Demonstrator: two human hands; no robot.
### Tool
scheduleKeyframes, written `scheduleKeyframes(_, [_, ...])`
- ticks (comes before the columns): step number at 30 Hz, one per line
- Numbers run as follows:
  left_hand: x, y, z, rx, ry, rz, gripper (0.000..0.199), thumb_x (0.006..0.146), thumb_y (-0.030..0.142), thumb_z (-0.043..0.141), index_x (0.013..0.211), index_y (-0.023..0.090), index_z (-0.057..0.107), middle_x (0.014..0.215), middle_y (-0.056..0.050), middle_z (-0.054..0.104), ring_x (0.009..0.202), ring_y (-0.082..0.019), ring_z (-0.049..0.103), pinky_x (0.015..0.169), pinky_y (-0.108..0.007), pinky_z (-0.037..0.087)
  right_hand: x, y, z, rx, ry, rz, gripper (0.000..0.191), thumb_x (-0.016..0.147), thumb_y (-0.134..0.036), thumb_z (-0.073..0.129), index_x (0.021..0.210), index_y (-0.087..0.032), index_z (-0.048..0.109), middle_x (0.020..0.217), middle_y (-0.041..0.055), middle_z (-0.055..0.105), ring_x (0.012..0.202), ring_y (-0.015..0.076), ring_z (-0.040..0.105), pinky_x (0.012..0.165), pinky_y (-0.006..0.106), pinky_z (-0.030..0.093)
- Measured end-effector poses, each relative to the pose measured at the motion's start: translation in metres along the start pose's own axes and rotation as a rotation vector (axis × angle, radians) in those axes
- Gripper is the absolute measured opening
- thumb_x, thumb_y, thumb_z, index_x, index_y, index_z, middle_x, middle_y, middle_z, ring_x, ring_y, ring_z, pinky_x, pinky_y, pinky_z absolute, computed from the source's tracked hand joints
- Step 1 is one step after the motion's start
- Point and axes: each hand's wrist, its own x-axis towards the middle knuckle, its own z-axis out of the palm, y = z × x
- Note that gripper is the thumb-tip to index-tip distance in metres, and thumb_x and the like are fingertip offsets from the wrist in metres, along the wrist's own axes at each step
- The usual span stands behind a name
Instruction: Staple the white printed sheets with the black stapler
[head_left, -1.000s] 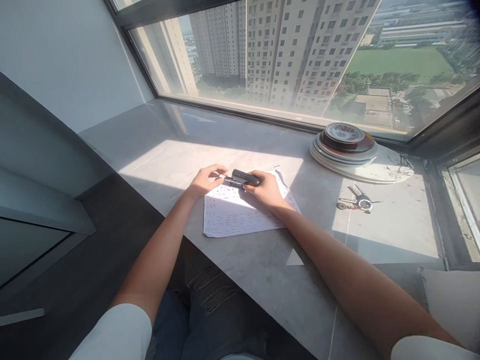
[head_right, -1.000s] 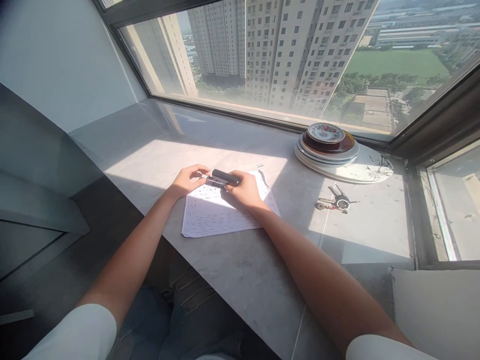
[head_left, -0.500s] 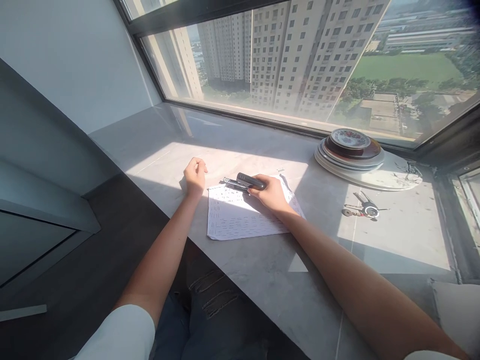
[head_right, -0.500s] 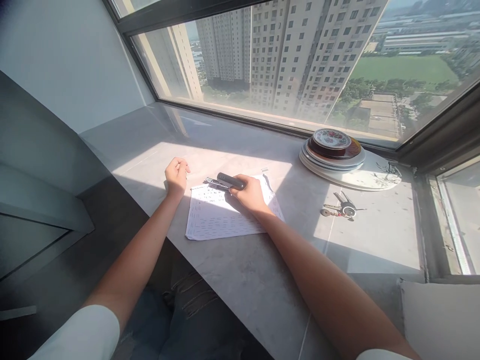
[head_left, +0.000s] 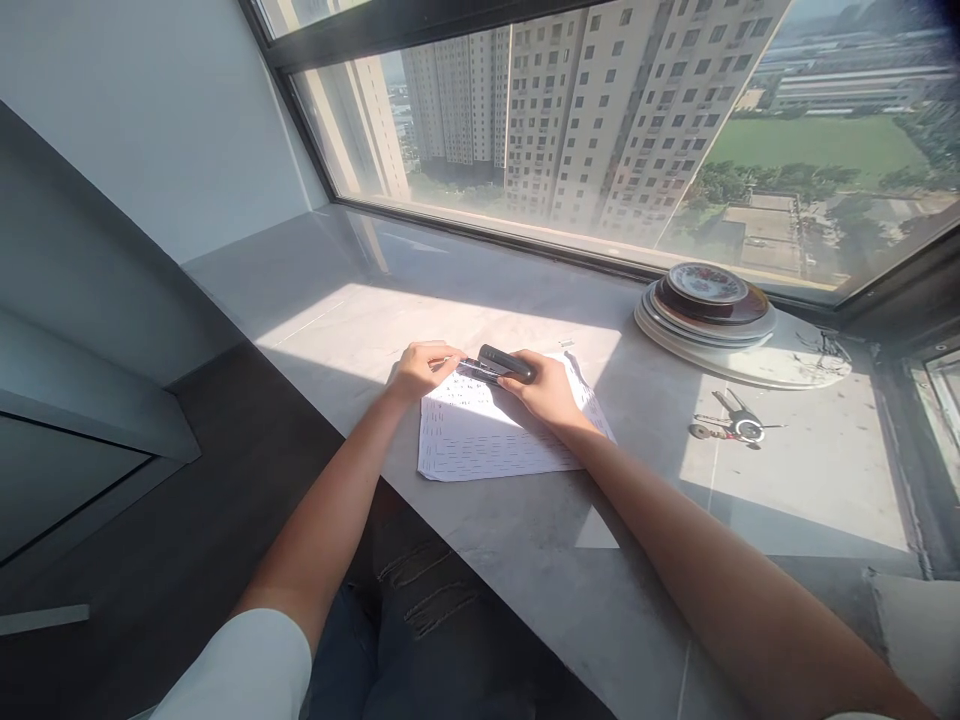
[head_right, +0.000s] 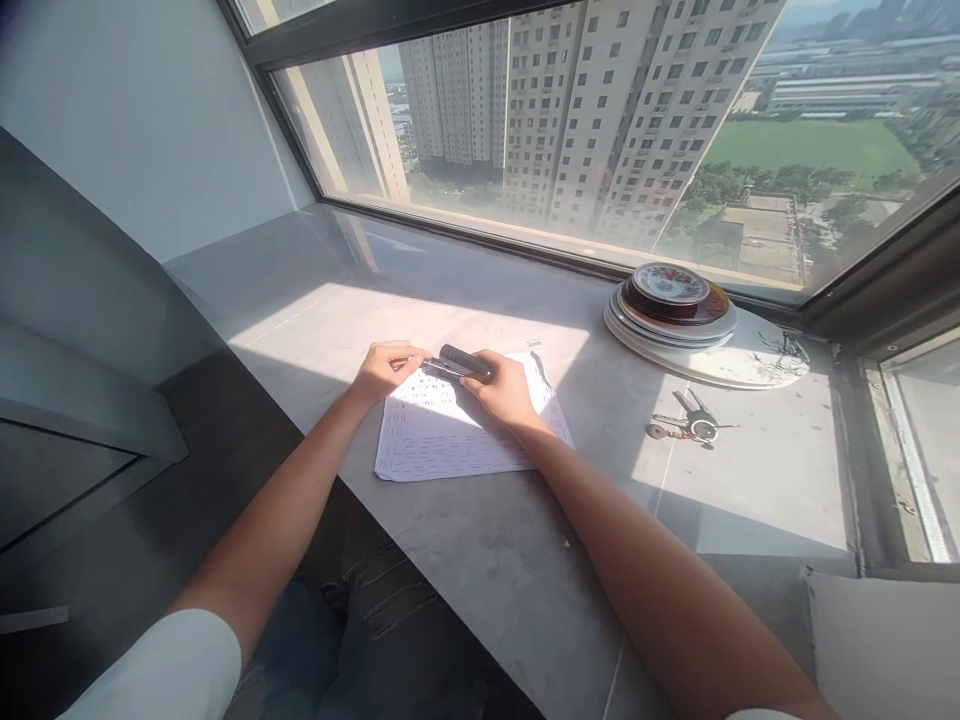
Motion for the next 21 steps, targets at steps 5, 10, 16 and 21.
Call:
scheduleKeyframes(5, [-0.0022, -0.0062, 0.0041, 0.066, -0.055, -0.023, 0.024, 0.095, 0.035, 0.066, 0.099, 0.028, 0.089, 0.099, -0.002, 0.085, 0.094, -0.023, 0.080, 0.079, -0.031, 0.065, 0.0005, -0.0012, 0.0000, 0.000, 0.003, 0.002, 0.021, 0.081, -0.022, 0.075, 0.102, -0.026, 0.075, 0.100, 0.0013, 0.081, 0.096, 0.0227, 0.074, 0.090, 0.037, 0.056])
scheduleKeyframes(10, [-0.0022, 0.0006, 0.0032, 0.004, 0.003, -0.028, 0.026, 0.095, 0.039, 0.067, 0.100, 0.026, 0.089, 0.096, -0.005, 0.085, 0.085, -0.023, 0.078, 0.071, -0.032, 0.063, 0.0004, -0.0012, 0.0002, -0.001, 0.001, -0.001, 0.019, 0.081, -0.023, 0.075, 0.100, -0.026, 0.075, 0.100, 0.0017, 0.081, 0.096, 0.0227, 0.073, 0.090, 0.036, 0.056])
scheduleKeyframes(16, [0.0031, -0.0010, -0.0027, 0.044, 0.323, -0.115, 0.031, 0.097, 0.039, 0.062, 0.098, 0.020, 0.086, 0.053, 0.000, 0.055, 0.047, -0.014, 0.045, 0.050, -0.030, 0.035, -0.0003, -0.0014, -0.0009, -0.021, 0.000, 0.020, 0.017, 0.081, -0.025, 0.074, 0.098, -0.026, 0.074, 0.098, 0.0018, 0.080, 0.094, 0.0235, 0.072, 0.088, 0.037, 0.055])
scheduleKeyframes(21, [0.0068, -0.0052, -0.0034, 0.034, 0.220, -0.224, 0.017, 0.086, 0.029, 0.071, 0.077, 0.020, 0.082, 0.046, 0.004, 0.039, 0.047, -0.015, 0.040, 0.053, -0.031, 0.032, -0.0002, -0.0016, -0.0014, -0.024, -0.001, 0.021, 0.018, 0.082, -0.028, 0.075, 0.100, -0.026, 0.075, 0.101, 0.0037, 0.080, 0.096, 0.0246, 0.072, 0.089, 0.038, 0.056])
